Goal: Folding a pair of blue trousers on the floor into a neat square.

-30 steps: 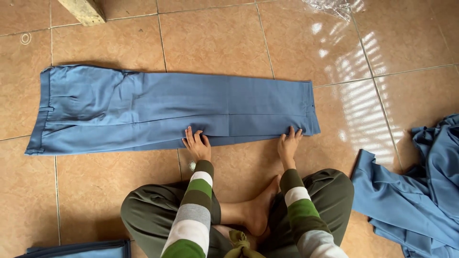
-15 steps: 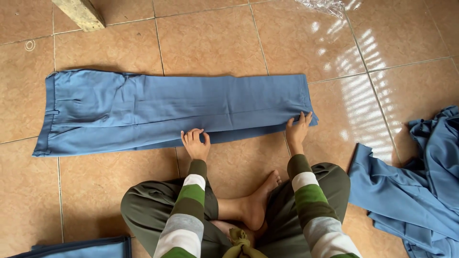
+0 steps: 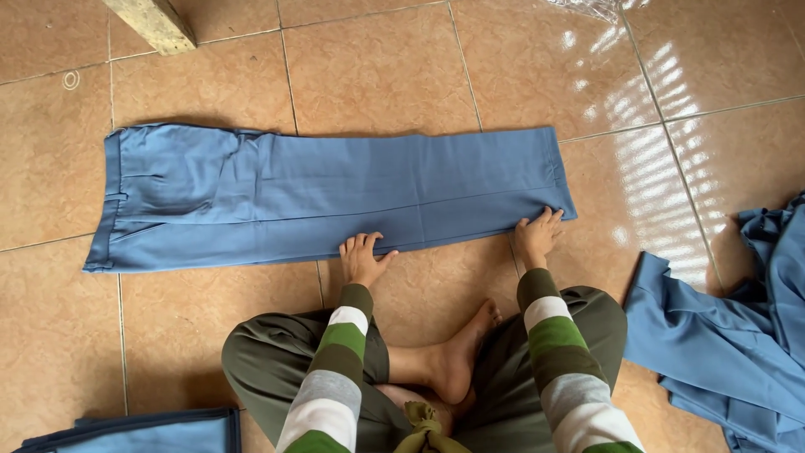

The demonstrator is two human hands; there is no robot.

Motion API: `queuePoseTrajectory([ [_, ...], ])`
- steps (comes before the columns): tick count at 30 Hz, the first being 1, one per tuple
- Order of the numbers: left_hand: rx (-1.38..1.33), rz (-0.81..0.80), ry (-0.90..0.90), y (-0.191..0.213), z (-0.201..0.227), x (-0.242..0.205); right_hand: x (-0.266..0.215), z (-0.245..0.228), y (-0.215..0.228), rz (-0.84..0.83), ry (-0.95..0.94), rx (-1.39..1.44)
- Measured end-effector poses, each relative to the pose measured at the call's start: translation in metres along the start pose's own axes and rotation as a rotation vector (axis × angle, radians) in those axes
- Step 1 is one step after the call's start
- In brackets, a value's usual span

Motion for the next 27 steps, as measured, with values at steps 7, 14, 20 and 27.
queuePoseTrajectory([
  [7,-0.04,-0.223,0.091,-0.012,-0.001,0.01,-0.002,-0.001,0.004,-0.015,-0.087,-0.053],
  [14,-0.078,-0.451,0.183,-0.036,0.003,0.032,-0.064,-0.111,-0.004,-0.019,0.438,-0.123],
  [20,-0.118,-0.309,0.184,-0.012,0.014,0.07,-0.106,-0.142,-0.028,-0.322,0.511,-0.205],
  [27,0.174,0.074,0.131,-0.029,0.009,0.062,-0.106,-0.13,-0.013,-0.356,0.329,-0.278],
])
Point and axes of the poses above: each hand's wrist, its own x-axis towards the middle knuckle, its own y-axis out of the back of the hand, z = x × y, the point moved 9 cm from there along x, towards the middle knuckle, and after that the axes turned 2 degrees about x, right-handed, at the moved point
